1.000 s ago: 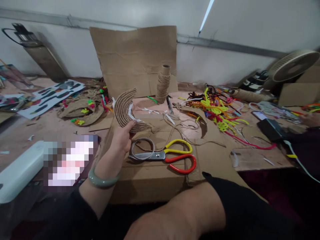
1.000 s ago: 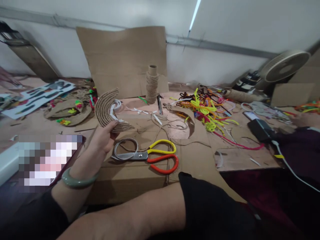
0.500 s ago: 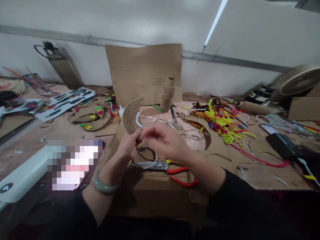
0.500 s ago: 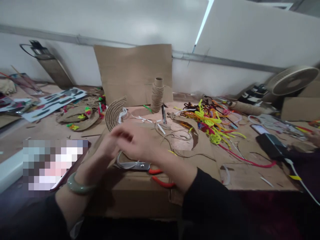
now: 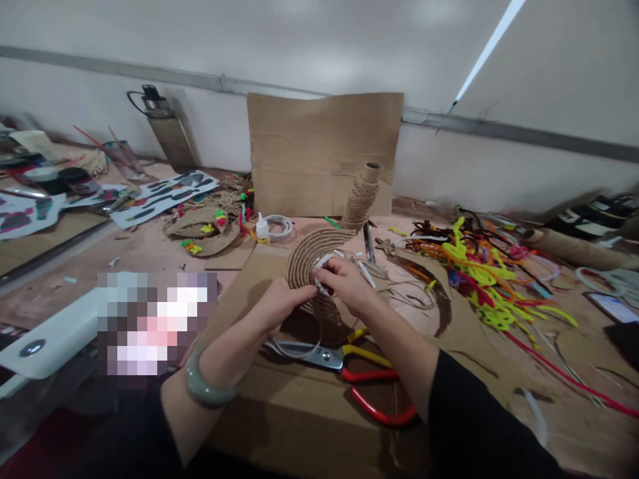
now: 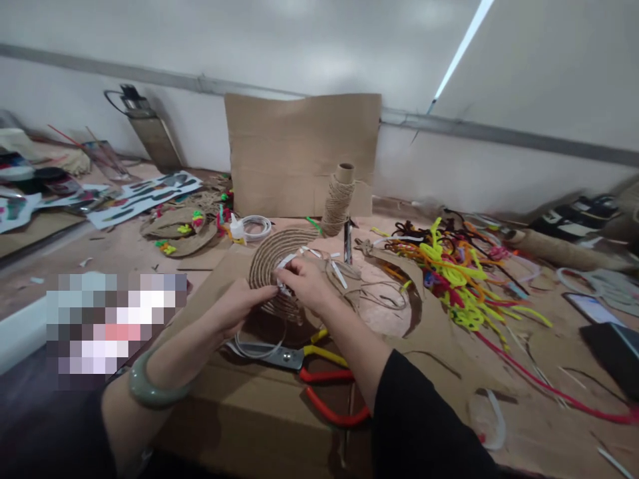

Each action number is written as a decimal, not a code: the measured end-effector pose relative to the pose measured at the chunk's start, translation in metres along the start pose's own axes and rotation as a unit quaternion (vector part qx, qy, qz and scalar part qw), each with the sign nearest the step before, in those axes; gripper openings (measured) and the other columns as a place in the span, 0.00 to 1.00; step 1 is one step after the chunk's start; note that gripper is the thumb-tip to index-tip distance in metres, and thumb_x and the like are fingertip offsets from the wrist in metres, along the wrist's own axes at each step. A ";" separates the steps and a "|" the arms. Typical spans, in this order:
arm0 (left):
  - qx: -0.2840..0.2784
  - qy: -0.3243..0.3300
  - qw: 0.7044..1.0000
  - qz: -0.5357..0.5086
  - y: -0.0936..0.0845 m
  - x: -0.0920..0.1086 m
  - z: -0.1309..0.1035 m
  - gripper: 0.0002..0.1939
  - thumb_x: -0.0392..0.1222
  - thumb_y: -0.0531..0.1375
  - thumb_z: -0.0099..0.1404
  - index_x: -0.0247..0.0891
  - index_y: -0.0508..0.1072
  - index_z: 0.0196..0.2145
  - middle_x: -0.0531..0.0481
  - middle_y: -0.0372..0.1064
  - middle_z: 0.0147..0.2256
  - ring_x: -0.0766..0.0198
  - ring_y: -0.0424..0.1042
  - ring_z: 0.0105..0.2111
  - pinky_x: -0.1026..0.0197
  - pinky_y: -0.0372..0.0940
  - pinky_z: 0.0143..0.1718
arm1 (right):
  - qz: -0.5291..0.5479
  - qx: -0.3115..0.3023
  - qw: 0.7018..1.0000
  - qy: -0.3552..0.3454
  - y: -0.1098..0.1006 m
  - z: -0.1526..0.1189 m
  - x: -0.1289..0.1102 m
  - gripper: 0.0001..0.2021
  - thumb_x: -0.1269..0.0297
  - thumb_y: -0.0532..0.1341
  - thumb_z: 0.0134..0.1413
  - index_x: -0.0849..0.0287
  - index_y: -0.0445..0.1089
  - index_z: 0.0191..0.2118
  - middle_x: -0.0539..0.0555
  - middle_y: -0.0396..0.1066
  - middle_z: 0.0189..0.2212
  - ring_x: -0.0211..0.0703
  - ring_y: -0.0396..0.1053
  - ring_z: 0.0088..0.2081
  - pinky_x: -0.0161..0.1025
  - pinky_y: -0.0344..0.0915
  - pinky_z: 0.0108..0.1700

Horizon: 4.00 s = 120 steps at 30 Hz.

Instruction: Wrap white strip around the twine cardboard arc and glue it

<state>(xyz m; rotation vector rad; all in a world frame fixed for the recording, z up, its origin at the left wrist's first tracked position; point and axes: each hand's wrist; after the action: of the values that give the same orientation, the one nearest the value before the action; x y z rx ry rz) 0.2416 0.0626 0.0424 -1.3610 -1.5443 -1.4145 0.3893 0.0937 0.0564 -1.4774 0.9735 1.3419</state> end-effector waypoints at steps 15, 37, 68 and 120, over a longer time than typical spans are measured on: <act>0.042 0.030 0.991 -0.121 -0.006 0.018 -0.001 0.13 0.41 0.69 0.49 0.34 0.76 0.32 0.50 0.76 0.25 0.63 0.74 0.26 0.63 0.69 0.31 | 0.028 -0.026 0.999 0.031 0.004 -0.004 -0.001 0.23 0.40 0.62 0.43 0.58 0.63 0.25 0.44 0.61 0.19 0.31 0.57 0.19 0.33 0.54 0.23; -0.005 -0.012 0.989 -0.148 -0.001 0.016 -0.003 0.08 0.38 0.66 0.53 0.32 0.75 0.32 0.47 0.76 0.28 0.64 0.73 0.26 0.61 0.68 0.32 | 0.102 0.013 0.994 -0.038 0.007 -0.002 0.006 0.28 0.32 0.61 0.41 0.56 0.60 0.22 0.44 0.59 0.16 0.32 0.57 0.17 0.34 0.55 0.21; 0.093 0.136 0.986 0.021 -0.020 0.017 0.010 0.13 0.48 0.66 0.53 0.35 0.74 0.30 0.54 0.70 0.24 0.67 0.66 0.25 0.65 0.60 0.28 | -0.121 -0.084 0.989 -0.017 0.003 -0.005 0.011 0.15 0.52 0.60 0.50 0.58 0.65 0.22 0.46 0.60 0.19 0.35 0.55 0.24 0.33 0.51 0.25; 0.005 -0.012 0.997 -0.075 -0.007 0.019 0.002 0.07 0.37 0.65 0.52 0.34 0.77 0.31 0.48 0.76 0.27 0.63 0.73 0.25 0.62 0.68 0.29 | 0.124 0.051 0.991 0.018 0.003 -0.004 0.002 0.24 0.41 0.68 0.35 0.60 0.67 0.22 0.48 0.68 0.17 0.31 0.62 0.17 0.31 0.58 0.21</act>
<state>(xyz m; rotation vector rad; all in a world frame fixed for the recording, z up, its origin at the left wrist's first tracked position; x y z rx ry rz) 0.2307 0.0697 0.0573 -1.2834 -1.6976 -1.4835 0.3876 0.0891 0.0543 -1.3409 1.2627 1.4207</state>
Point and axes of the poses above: each hand's wrist, its own z-axis towards the middle knuckle, its own y-axis out of the palm, x = y × z
